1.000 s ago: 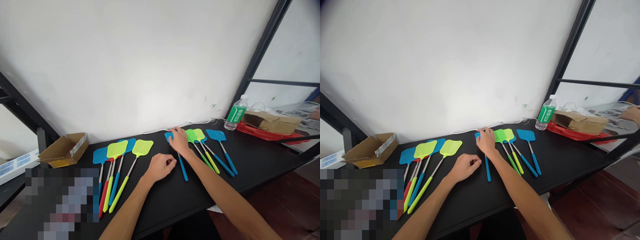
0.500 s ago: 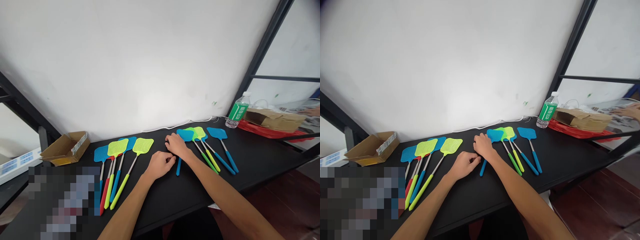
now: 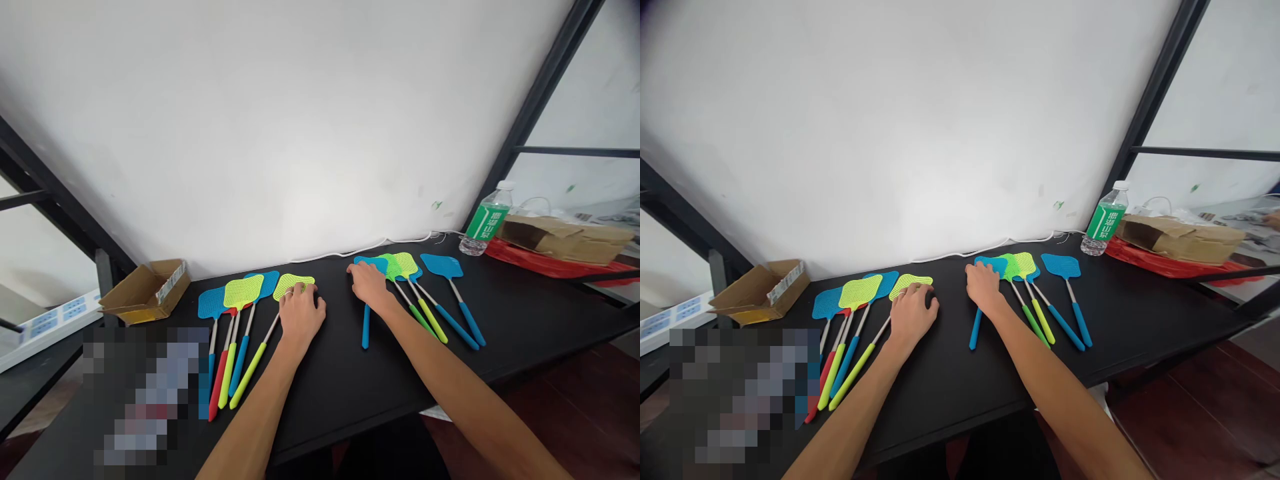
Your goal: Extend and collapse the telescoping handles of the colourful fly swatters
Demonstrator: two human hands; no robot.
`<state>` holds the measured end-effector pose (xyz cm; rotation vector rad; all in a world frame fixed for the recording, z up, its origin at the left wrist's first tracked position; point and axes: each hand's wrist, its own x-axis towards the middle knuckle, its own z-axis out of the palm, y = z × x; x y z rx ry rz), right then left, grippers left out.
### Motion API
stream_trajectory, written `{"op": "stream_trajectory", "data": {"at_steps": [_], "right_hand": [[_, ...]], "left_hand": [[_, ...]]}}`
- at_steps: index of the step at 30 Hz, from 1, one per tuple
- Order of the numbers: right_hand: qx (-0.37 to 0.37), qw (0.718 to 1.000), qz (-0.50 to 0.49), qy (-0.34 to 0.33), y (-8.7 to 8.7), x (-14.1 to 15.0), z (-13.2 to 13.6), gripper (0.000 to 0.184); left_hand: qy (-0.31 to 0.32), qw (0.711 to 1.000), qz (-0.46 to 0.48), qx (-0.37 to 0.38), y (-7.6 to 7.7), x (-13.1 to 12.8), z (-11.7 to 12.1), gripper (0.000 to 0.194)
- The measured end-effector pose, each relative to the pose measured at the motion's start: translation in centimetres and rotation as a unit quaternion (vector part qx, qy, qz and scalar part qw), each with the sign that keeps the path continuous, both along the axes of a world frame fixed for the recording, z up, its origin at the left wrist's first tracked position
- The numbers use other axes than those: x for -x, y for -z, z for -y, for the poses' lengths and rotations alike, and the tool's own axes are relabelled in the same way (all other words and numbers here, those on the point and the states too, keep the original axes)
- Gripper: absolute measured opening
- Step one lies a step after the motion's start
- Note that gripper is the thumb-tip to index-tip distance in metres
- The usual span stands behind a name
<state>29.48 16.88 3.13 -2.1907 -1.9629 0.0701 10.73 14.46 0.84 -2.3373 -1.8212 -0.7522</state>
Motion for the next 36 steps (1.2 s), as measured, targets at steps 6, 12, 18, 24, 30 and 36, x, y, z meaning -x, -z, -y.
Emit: {"op": "stream_trajectory", "data": {"at_steps": [6, 12, 18, 24, 30, 36], "right_hand": [[-0.026, 0.999, -0.009, -0.016, 0.5, -0.7, -0.5, 0.046], [-0.03, 0.996, -0.028, -0.074, 0.9, -1.9, -1.3, 0.052], [-0.029, 0.994, -0.05, -0.092, 0.5, -3.3, -1.9, 0.057], [-0.01, 1.0, -0.014, -0.01, -0.2, -2.8, -0.9, 0.06], [0.031, 0.999, -0.007, -0.04, 0.5, -3.3, -0.7, 0.07], [-0.036, 0.997, 0.007, -0.068, 0.5, -2.5, -0.8, 0.061]], "left_hand": [[0.125, 0.992, 0.019, 0.018, -0.1, -0.7, 0.3, 0.024], [0.09, 0.996, 0.015, -0.017, 0.3, -0.7, 0.2, 0.023], [-0.006, 1.0, -0.004, -0.012, 0.1, -0.3, 0.1, 0.033], [-0.018, 1.0, -0.011, 0.004, -0.1, -0.3, 0.3, 0.034], [-0.014, 1.0, -0.002, 0.011, 0.0, -0.4, 0.2, 0.034], [-0.03, 0.999, -0.006, 0.009, 0.1, -0.4, 0.5, 0.037]]}}
